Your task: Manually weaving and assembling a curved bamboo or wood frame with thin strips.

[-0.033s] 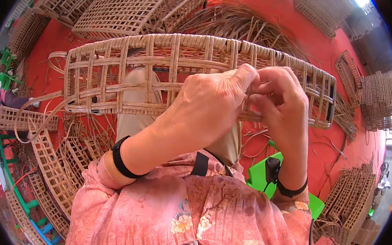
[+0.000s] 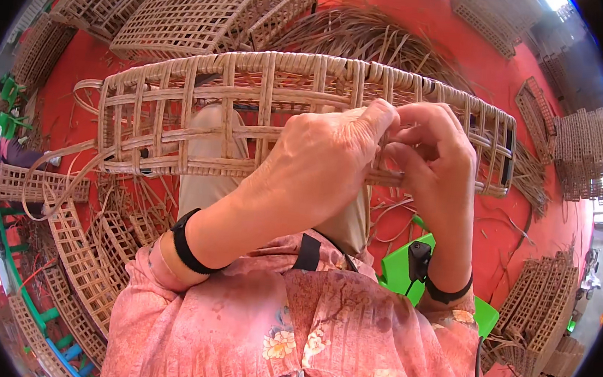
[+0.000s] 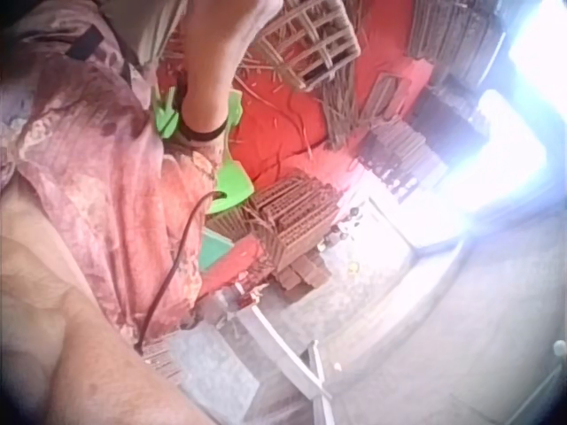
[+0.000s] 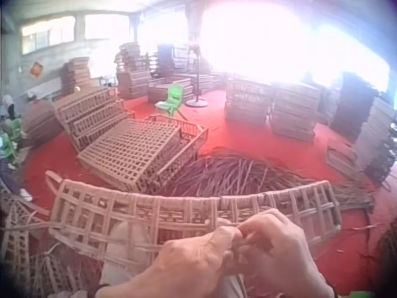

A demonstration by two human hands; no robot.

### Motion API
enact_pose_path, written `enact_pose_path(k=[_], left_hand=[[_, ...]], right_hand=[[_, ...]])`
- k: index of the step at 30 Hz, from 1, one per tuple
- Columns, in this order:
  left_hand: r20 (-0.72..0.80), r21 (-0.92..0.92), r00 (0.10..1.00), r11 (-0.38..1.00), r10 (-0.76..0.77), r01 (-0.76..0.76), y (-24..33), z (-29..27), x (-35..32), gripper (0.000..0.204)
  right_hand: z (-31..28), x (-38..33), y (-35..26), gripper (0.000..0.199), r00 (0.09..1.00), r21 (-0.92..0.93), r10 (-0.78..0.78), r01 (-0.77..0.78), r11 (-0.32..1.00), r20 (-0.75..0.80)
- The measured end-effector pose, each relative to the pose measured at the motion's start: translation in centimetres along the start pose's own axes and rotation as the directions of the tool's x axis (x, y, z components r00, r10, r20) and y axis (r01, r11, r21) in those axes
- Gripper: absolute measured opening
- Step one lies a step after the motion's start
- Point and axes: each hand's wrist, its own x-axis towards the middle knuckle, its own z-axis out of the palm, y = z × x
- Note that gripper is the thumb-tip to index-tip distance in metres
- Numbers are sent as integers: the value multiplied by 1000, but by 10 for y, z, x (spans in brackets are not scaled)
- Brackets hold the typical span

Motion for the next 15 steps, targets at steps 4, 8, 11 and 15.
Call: enact_pose_path(k=[4,8,11,15], left_hand=[[10,74,998,995,60,-60,0,5,0,23],[-97,99,995,995,27,-17,14,6,7,15],[-130,8,991,1000,20,-19,22,20,12,15],[-196,-314,957,911,213,-267,20,53,24,18]], right_hand=[[-1,-3,3,32,991,115,-2,18,993,-132],[-17,-14,2,31,978,171,35,0,985,-205],[-42,-26,-2,31,951,43,59,-48,998,-303],[-61,-39,-7,29,929,257,99,-5,966,-357]])
